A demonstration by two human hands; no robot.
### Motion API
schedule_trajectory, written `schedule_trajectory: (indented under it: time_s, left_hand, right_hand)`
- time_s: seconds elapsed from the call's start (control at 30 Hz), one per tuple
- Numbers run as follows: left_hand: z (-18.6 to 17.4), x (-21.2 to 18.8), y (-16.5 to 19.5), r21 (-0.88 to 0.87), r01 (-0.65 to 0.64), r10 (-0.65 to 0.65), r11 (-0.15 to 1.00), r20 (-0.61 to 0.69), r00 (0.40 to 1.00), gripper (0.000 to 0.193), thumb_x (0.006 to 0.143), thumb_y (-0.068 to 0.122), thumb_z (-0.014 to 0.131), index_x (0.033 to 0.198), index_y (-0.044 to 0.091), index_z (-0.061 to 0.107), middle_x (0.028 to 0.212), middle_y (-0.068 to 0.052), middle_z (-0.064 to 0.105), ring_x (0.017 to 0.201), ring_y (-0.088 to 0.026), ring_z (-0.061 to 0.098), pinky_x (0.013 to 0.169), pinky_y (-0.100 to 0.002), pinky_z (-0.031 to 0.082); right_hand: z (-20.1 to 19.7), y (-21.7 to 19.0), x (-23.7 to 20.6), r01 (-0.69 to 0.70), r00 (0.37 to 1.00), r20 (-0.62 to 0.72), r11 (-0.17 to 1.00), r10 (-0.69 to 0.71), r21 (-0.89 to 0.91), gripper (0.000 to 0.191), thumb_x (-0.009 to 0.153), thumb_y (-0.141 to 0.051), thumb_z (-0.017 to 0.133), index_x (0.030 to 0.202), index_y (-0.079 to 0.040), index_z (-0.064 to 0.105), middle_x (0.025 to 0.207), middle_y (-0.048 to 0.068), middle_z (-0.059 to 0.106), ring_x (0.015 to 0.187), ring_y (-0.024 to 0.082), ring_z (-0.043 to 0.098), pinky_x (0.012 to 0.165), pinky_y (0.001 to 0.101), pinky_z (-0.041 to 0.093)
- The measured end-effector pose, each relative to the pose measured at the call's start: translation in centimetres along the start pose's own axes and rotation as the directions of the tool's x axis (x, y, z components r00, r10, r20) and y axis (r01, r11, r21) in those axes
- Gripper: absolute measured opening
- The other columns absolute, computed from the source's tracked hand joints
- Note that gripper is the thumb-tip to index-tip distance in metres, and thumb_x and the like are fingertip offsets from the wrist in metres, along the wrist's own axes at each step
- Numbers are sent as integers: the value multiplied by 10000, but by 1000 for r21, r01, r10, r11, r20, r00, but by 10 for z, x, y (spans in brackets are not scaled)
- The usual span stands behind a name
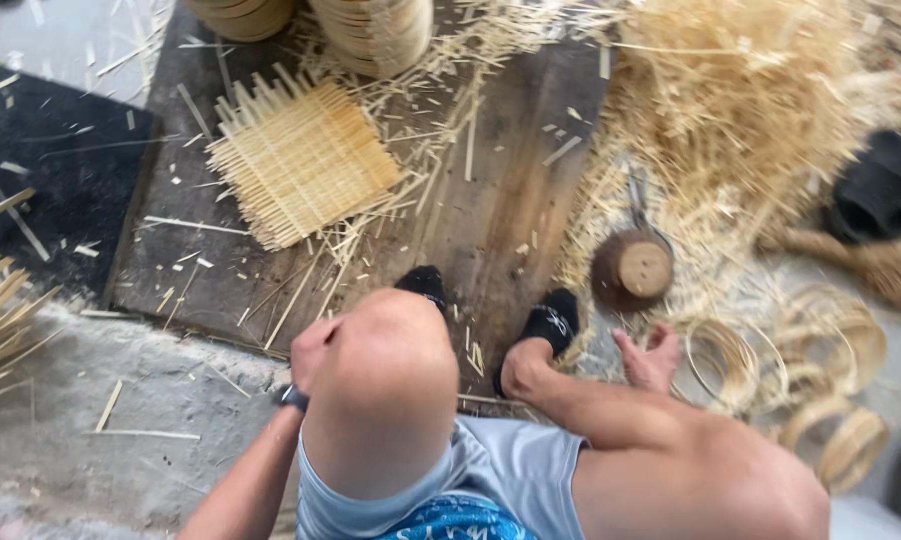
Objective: The person sits on the floor and finishes woven bamboo trays. They press a woven bamboo disc over a round wooden mold, trim the excess bamboo with scissors, fit a thin bamboo rim ring around the edge, and place completed trays onto a stack of finished trays.
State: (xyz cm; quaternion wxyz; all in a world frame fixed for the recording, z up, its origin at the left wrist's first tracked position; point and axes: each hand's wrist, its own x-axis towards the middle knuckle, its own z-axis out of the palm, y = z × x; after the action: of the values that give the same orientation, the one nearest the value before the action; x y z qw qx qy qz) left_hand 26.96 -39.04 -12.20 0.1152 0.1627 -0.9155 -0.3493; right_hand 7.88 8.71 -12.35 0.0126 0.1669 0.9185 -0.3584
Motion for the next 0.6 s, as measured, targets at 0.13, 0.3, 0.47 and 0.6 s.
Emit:
schedule_trajectory:
  time_s: [0.13, 0.3, 0.47, 0.6]
  left_hand:
    - [10, 116, -13, 195, 70, -81, 978, 48, 996, 486, 838, 244, 781, 1297, 121, 679, 1224, -153, 678, 1149, -333, 614, 1002, -448, 501]
    - [32, 248, -57, 599, 10, -207, 800, 260, 943, 1230, 610, 487, 911, 1518, -43, 271, 1561, -296, 301, 1455, -426, 266, 1176, -513, 278]
    - [35, 284, -94, 559, 77, -369, 826, 431, 823, 1047, 709, 438, 886, 1551, 89, 370, 1631, -248, 264, 1500, -416, 253, 1206, -471, 318]
    - [8, 282, -110, 434, 321, -493, 842, 377, 784, 749, 928, 383, 618, 1621, 181, 416, 1490, -248, 535, 1344, -421, 555, 1187, -491, 430]
  right_hand:
    - [28, -30, 91, 188, 979, 15, 874, -203, -449, 1222, 620, -530, 1029, 1479, 97, 428, 1395, 348, 404, 1254, 505, 399, 1013, 596, 369]
    - [73, -51, 164, 115, 953, 304, 897, 22, -426, 1135, 589, -494, 954, 1489, -25, 445, 1476, 227, 440, 1370, 409, 463, 1151, 513, 410]
    - [79, -62, 173, 27, 958, 281, 957, 58, -290, 981, 639, -385, 855, 1465, -32, 461, 1378, 225, 514, 1260, 403, 551, 1055, 498, 515]
    - [56, -92, 150, -469, 795, 602, 554, -75, 688, 891, 771, -385, 784, 1543, -67, 472, 1384, 175, 538, 1285, 332, 560, 1054, 529, 543]
